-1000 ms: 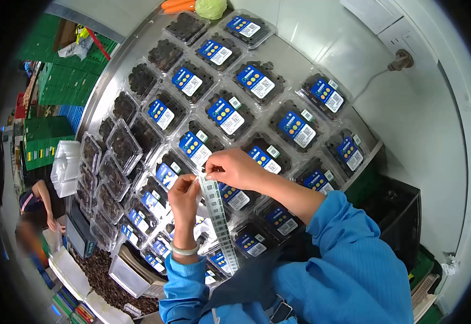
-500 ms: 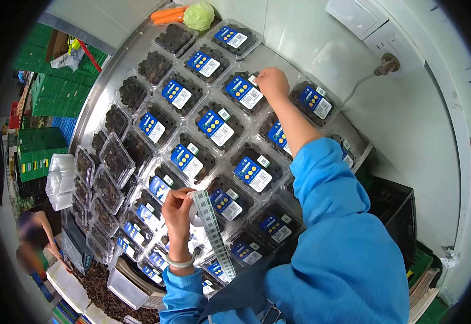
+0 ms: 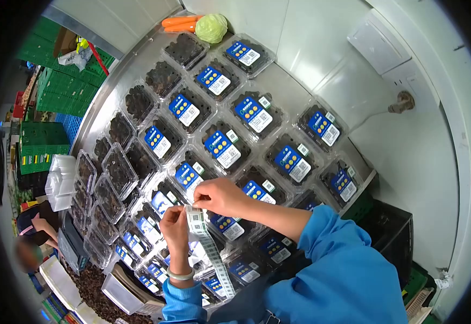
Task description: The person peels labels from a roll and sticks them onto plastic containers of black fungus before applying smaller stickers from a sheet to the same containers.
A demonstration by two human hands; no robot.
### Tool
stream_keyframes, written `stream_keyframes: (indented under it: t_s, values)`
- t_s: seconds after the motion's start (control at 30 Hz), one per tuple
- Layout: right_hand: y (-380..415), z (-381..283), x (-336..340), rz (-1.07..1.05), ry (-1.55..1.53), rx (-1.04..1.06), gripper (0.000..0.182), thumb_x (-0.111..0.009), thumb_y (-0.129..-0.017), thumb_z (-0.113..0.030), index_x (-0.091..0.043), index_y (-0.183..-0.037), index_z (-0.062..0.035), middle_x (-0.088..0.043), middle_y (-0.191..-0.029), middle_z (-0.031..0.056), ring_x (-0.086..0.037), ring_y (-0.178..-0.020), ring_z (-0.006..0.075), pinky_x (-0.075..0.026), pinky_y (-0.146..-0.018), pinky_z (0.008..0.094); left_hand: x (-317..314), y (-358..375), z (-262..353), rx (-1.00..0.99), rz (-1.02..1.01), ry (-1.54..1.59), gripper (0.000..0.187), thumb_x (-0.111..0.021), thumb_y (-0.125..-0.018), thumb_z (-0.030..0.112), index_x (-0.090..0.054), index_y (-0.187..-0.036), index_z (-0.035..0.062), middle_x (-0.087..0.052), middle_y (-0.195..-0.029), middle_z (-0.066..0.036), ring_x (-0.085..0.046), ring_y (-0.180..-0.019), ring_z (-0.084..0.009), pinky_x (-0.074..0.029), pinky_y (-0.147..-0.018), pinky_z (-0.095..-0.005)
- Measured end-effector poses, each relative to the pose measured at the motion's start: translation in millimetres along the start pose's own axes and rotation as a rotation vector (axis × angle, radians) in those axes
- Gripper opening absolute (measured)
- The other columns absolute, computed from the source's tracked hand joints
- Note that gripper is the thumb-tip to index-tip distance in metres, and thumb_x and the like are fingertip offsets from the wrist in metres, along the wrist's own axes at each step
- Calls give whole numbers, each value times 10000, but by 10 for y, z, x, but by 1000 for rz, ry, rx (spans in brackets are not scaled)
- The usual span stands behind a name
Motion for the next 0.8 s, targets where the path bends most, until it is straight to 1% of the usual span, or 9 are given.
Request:
stream_keyframes:
  t_s: [0.13, 0.23, 0.4, 0.47, 0.5, 0.53, 0.63, 0.7, 0.8]
  values:
    - [-134, 68, 36, 24, -15, -12, 211, -760, -797, -169, -651, -898, -20, -649, -776, 79, -620, -687, 176, -479, -630, 309, -15, -35, -40, -9, -9, 64, 62, -665, -878, -8, -628, -926, -18, -645, -820, -26, -567, -725, -64, -458, -658, -203]
    - [-179, 137, -147, -204, -108, -68, 207, -760, -799, -165, -650, -893, -17, -653, -779, 77, -620, -685, 161, -477, -629, 304, -70, -92, 30, -29, -8, 99, 73, -641, -890, -24, -616, -957, -14, -644, -835, -23, -572, -733, -64, -460, -661, -200]
    - [-310, 193, 110, -139, -85, -38, 165, -741, -817, -144, -659, -890, -21, -663, -788, 68, -623, -708, 136, -486, -650, 295, -179, -274, 80, -28, -45, 80, 55, -610, -898, -45, -599, -930, -2, -629, -812, -10, -554, -708, -44, -443, -632, -190]
    - [-492, 408, 612, 22, -39, -139, 157, -730, -847, -195, -681, -895, -54, -675, -805, 9, -611, -738, 86, -488, -658, 276, -200, -380, 56, -28, -42, 105, 54, -614, -896, -39, -585, -908, 5, -619, -790, -4, -544, -688, -37, -427, -603, -189]
    - [-636, 521, 1043, 197, -280, -188, 155, -700, -874, -224, -665, -906, -77, -671, -790, 13, -605, -682, 84, -490, -610, 253, -221, -408, 88, 0, -63, 117, 57, -617, -897, -37, -583, -911, 6, -619, -787, -4, -547, -685, -39, -425, -601, -186]
    - [-736, 541, 1552, 393, -338, -222, 163, -663, -904, -234, -647, -947, -78, -666, -799, -9, -585, -659, 63, -488, -593, 224, -236, -432, 115, -4, -72, 133, 56, -620, -898, -32, -583, -910, 8, -619, -789, -3, -548, -684, -40, -425, -606, -185]
    - [-1104, 749, 2977, 749, 4, -134, 136, -611, -893, -159, -640, -917, -29, -651, -719, 37, -542, -503, 94, -440, -452, 269, -271, -468, 105, -26, -99, 152, 54, -625, -904, -17, -581, -905, 14, -606, -798, 9, -533, -699, -36, -419, -628, -186]
    - [-1349, 1030, 3468, 809, 123, -230, 148, -590, -890, -140, -646, -890, -3, -663, -683, 66, -578, -497, 117, -457, -453, 285, -294, -491, 97, -33, -109, 130, 53, -621, -906, -16, -579, -902, 15, -597, -797, 16, -523, -705, -35, -414, -635, -187]
    - [-1578, 1216, 3654, 798, 238, -405, 166, -582, -894, -147, -660, -876, -2, -677, -678, 97, -628, -514, 158, -486, -474, 307, -288, -521, 52, -14, -104, 139, 53, -617, -905, -21, -579, -902, 16, -585, -794, 20, -515, -708, -36, -408, -637, -187]
Point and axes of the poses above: each hand's wrist, its own y-axis away from the middle knuckle, its own x-axis out of the back of the hand, z = x × y, the point moved 10 cm from there along -y, towards the middle knuckle
